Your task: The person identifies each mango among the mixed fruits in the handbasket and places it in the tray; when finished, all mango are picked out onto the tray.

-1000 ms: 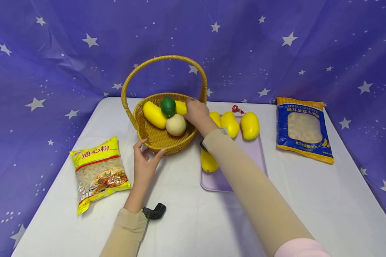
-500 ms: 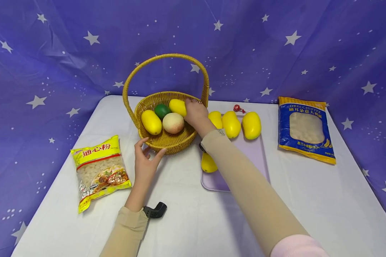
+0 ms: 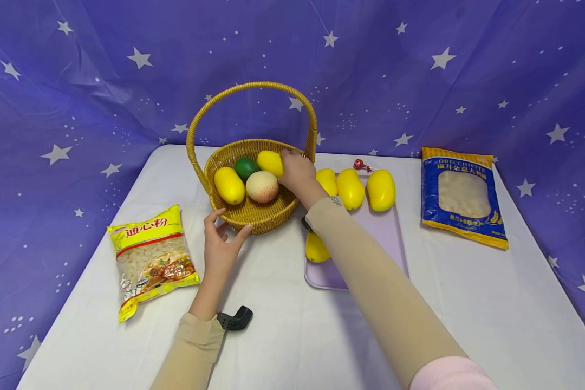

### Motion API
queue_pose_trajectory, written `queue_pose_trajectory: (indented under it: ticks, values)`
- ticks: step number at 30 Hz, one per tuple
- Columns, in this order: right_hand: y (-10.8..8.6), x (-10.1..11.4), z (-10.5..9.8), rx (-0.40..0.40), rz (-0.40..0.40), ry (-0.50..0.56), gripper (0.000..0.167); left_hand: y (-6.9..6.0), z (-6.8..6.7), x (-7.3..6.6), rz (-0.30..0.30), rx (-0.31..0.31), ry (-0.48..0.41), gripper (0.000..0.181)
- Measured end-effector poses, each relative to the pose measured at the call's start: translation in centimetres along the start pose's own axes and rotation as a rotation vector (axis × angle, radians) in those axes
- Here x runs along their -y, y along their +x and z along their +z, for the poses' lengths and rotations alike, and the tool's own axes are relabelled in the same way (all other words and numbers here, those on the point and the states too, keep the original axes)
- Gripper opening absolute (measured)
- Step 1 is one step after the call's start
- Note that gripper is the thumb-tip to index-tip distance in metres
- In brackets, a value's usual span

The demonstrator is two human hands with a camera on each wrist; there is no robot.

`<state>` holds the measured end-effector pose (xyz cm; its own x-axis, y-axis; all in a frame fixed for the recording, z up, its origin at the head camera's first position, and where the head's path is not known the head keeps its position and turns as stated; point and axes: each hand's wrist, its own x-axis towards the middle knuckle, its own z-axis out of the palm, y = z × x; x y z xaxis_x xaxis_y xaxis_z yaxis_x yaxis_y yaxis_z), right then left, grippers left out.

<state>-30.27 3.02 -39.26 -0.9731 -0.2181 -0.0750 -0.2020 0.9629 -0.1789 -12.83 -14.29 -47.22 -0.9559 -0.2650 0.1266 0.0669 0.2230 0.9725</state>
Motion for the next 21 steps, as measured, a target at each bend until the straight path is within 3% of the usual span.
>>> queue_pose_trajectory:
  ticks: [7, 21]
  values:
    - [-0.6, -0.1, -0.5, -0.024, 0.008, 0.069, 0.069, -0.1, 0.0, -0.2, -0.005, 0.009, 0.000, 0.071]
    - [-3.5, -1.0, -2.6, -0.128, -0.004, 0.330, 0.069, 0.0, 0.0, -0.2, 0.000, 0.008, 0.002, 0.072]
